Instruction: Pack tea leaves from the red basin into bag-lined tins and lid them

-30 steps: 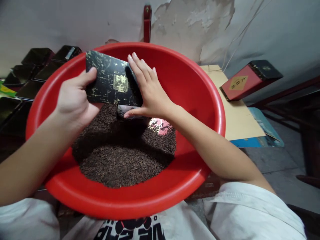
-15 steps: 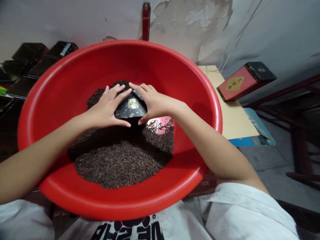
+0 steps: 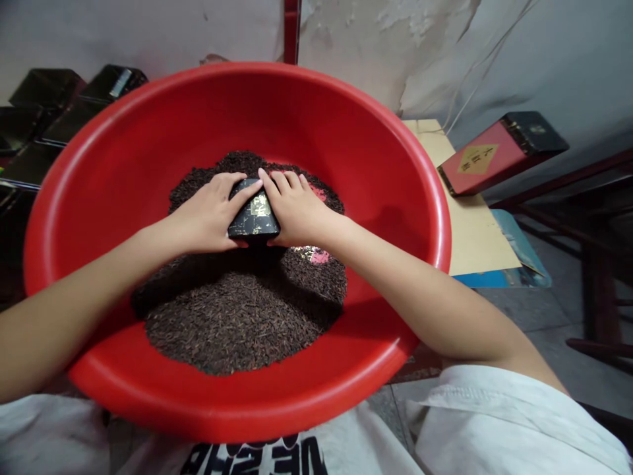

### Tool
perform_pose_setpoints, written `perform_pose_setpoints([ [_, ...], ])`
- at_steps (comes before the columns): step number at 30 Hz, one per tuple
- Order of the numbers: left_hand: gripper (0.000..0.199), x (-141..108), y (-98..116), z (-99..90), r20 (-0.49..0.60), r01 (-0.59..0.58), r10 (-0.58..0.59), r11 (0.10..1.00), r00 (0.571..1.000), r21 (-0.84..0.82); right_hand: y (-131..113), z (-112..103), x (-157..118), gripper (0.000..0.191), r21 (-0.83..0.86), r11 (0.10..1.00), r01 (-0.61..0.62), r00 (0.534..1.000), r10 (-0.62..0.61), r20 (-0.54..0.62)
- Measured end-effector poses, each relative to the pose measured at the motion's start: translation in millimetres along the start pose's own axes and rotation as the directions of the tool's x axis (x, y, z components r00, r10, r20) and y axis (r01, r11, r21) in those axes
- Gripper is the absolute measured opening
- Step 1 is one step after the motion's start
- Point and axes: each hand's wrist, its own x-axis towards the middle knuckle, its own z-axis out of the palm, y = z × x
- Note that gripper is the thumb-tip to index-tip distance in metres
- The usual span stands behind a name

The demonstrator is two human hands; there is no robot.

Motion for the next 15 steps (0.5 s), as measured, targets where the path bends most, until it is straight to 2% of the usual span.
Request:
perform_pose_setpoints([
  [4,0.097,-3,0,6.0,-0.052,-0.005,0.003,0.999,0.999,-0.038,6,8,-1,0.116,0.062,0.997,0.049,0.997,-0.045,-0.061],
  [7,0.094,-2,0,12.2,-0.124,-0.023,0.0,0.982,0.992,-0.187,12,19,-4,0.11,0.2,0.974,0.106,0.983,-0.072,-0.167],
  [9,0.092,2,1,17.3,-0.206,-0.007,-0.078,0.925,0.975,-0.38,10,27,-7,0.098,0.368,0.926,0.08,0.957,0.031,-0.287],
  [10,0.089,5,3,20.0,-0.254,0.022,-0.169,0.869,0.952,-0.495,7,31,-7,0.093,0.48,0.876,0.04,0.929,0.145,-0.341],
  [11,0.084,8,4,22.6,-0.284,0.061,-0.29,0.79,0.914,-0.611,3,34,-7,0.09,0.61,0.793,-0.009,0.887,0.287,-0.361],
  [12,0.079,11,5,24.9,-0.28,0.102,-0.421,0.687,0.863,-0.719,-1,35,-6,0.087,0.742,0.668,-0.054,0.844,0.428,-0.324],
  [13,0.074,13,7,26.9,-0.239,0.14,-0.542,0.567,0.806,-0.812,-6,36,-4,0.085,0.854,0.511,-0.093,0.813,0.535,-0.232],
  [14,0.071,15,8,28.4,-0.168,0.172,-0.637,0.437,0.753,-0.883,-9,35,-2,0.083,0.93,0.345,-0.127,0.803,0.586,-0.107],
  [15,0.07,17,10,29.4,-0.077,0.199,-0.7,0.304,0.71,-0.932,-11,33,1,0.081,0.967,0.195,-0.165,0.813,0.582,0.021],
])
